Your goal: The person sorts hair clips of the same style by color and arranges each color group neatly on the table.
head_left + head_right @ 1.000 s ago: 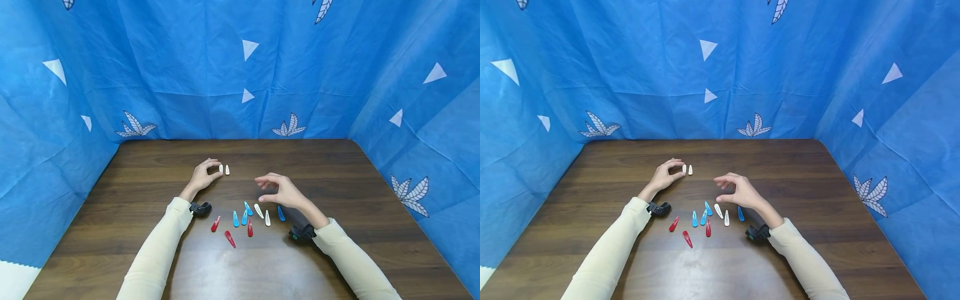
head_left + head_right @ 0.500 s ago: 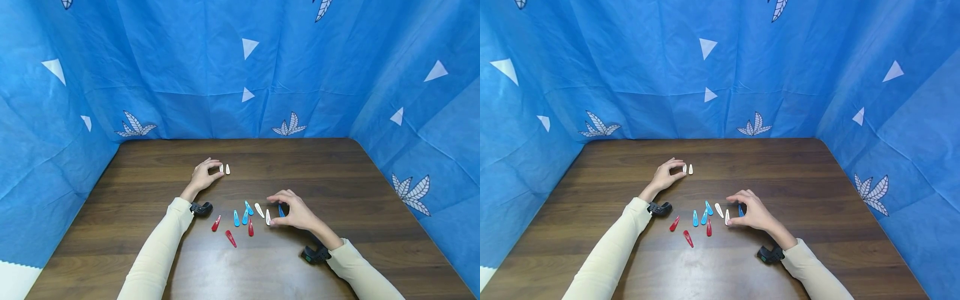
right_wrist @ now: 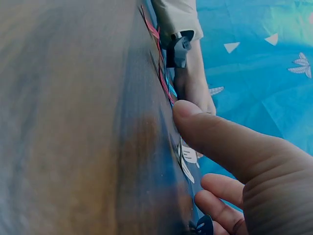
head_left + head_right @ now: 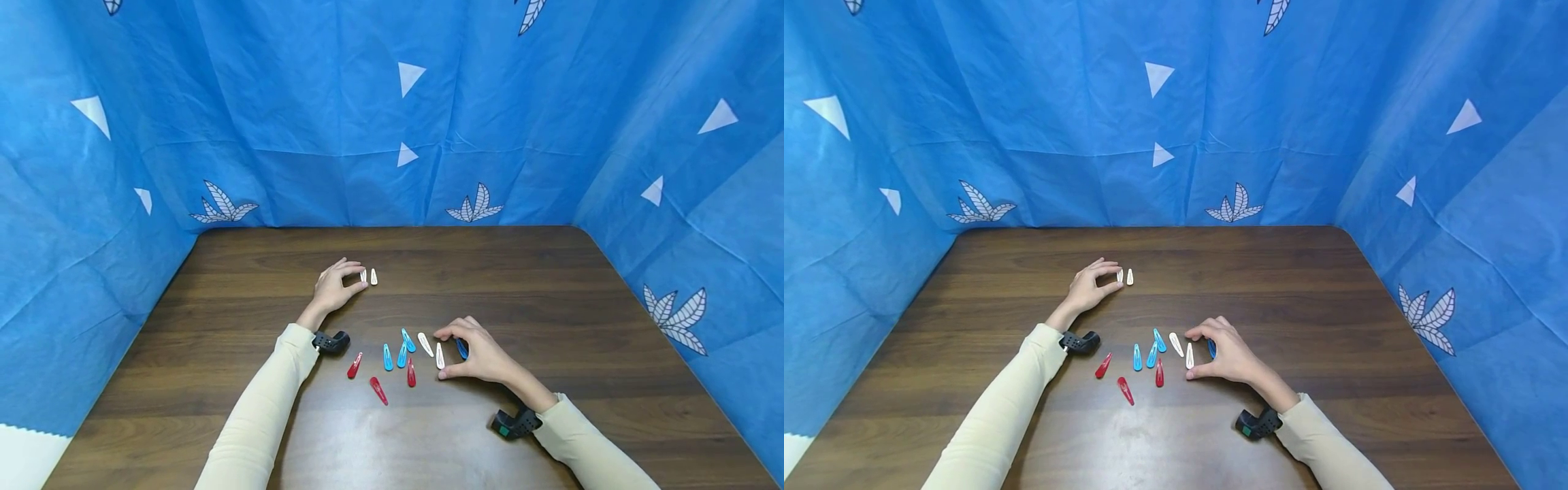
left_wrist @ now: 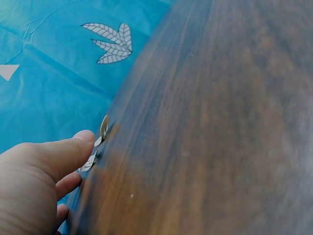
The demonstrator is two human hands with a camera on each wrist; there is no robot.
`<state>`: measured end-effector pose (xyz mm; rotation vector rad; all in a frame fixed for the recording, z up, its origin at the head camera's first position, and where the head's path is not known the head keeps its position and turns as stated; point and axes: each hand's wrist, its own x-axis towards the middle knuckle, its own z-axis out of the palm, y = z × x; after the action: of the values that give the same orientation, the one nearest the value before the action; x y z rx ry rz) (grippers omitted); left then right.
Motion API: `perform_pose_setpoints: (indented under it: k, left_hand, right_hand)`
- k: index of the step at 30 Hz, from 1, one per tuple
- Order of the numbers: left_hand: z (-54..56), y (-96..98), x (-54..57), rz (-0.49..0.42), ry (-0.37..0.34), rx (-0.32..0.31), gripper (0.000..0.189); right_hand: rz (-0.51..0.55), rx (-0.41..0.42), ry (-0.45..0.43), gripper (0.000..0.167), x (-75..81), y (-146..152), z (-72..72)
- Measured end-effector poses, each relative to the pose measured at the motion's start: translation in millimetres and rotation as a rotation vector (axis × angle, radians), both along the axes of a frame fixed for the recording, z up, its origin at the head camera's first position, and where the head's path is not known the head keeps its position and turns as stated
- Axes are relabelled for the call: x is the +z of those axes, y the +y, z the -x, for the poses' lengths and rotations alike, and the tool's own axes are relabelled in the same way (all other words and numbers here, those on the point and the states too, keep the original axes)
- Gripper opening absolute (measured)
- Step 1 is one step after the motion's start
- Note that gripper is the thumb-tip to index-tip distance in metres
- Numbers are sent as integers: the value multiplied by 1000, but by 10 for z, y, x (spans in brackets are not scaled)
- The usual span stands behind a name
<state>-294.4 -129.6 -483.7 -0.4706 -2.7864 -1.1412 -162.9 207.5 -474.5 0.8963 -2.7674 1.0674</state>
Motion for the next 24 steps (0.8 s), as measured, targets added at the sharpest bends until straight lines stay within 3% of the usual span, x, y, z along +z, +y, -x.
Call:
perform_pose_setpoints:
  k: [24]
  left_hand:
    - [10, 21, -17, 17, -14, 23, 41]
  right_hand:
    - [-60, -33, 20, 50, -17, -11, 1]
